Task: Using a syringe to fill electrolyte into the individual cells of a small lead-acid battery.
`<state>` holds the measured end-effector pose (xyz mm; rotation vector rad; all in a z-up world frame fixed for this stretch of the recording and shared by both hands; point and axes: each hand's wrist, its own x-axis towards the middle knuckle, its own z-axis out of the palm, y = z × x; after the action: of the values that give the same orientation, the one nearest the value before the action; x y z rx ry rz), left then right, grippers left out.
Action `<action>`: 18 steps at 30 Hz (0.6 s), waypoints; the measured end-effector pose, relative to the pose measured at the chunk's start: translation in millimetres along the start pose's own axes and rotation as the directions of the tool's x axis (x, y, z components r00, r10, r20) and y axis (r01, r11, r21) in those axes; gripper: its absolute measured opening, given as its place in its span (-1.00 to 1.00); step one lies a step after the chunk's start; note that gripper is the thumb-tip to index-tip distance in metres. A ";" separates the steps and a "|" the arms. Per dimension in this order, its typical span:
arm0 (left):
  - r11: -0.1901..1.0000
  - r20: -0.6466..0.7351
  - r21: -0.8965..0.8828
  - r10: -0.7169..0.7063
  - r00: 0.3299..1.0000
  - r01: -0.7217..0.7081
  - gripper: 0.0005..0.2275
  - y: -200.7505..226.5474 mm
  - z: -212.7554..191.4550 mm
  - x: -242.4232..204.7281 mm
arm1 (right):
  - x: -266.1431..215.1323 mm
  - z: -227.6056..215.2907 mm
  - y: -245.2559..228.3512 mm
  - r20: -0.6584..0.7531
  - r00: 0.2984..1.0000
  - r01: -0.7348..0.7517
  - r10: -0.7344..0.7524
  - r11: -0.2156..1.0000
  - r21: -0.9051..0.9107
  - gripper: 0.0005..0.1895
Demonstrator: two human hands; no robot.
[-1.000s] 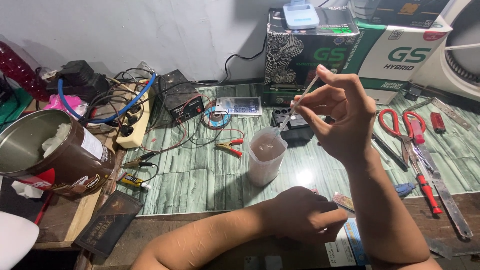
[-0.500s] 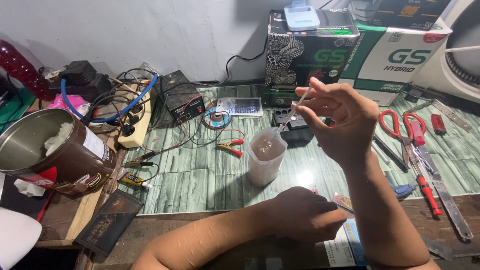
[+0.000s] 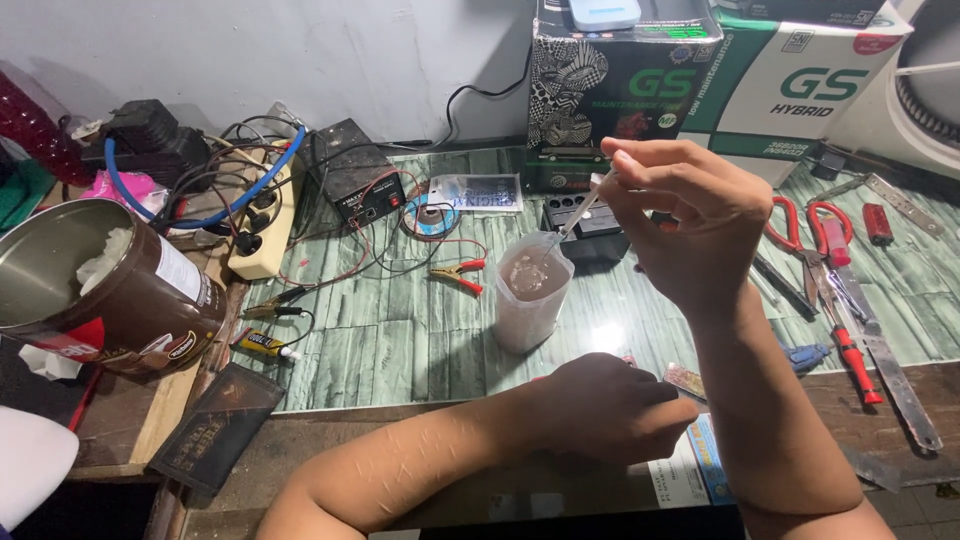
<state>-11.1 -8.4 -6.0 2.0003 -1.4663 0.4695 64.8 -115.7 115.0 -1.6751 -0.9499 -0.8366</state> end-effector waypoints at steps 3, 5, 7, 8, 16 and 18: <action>1.000 -0.009 -0.006 -0.001 1.000 0.001 -0.95 -1.9 3.9 -1.9 | 2.5 0.7 -2.0 0.002 1.000 0.018 -0.018 0.998 -0.063 -0.80; 1.000 -0.063 0.009 0.014 0.998 -0.014 -0.92 -0.4 2.1 -2.1 | 2.0 3.0 -1.0 -0.002 1.000 0.002 -0.002 0.999 -0.051 -0.82; 1.000 -0.117 0.020 0.026 0.993 -0.024 -0.88 -0.9 1.4 -1.9 | 1.5 3.7 0.4 -0.002 1.000 -0.020 0.020 0.999 -0.038 -0.84; 0.999 -0.108 0.025 0.050 0.993 -0.047 -0.90 -2.0 1.6 -1.7 | 1.1 3.1 1.1 0.002 0.997 -0.076 0.076 0.997 0.015 -0.85; 0.980 0.414 0.059 -0.198 0.888 0.191 -0.88 3.6 -9.3 12.4 | 5.2 -30.5 -3.2 -0.010 0.989 -0.144 0.144 0.989 0.043 -0.80; 0.985 -0.167 0.139 0.122 0.978 -0.099 -0.92 1.1 -5.2 3.2 | 6.9 -41.1 2.4 -0.051 0.994 -0.094 0.096 0.995 0.043 -0.82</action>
<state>-10.7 -7.6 0.1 1.9266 -1.4750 0.7874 66.4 -154.3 130.9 -1.6423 -0.8394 -0.7888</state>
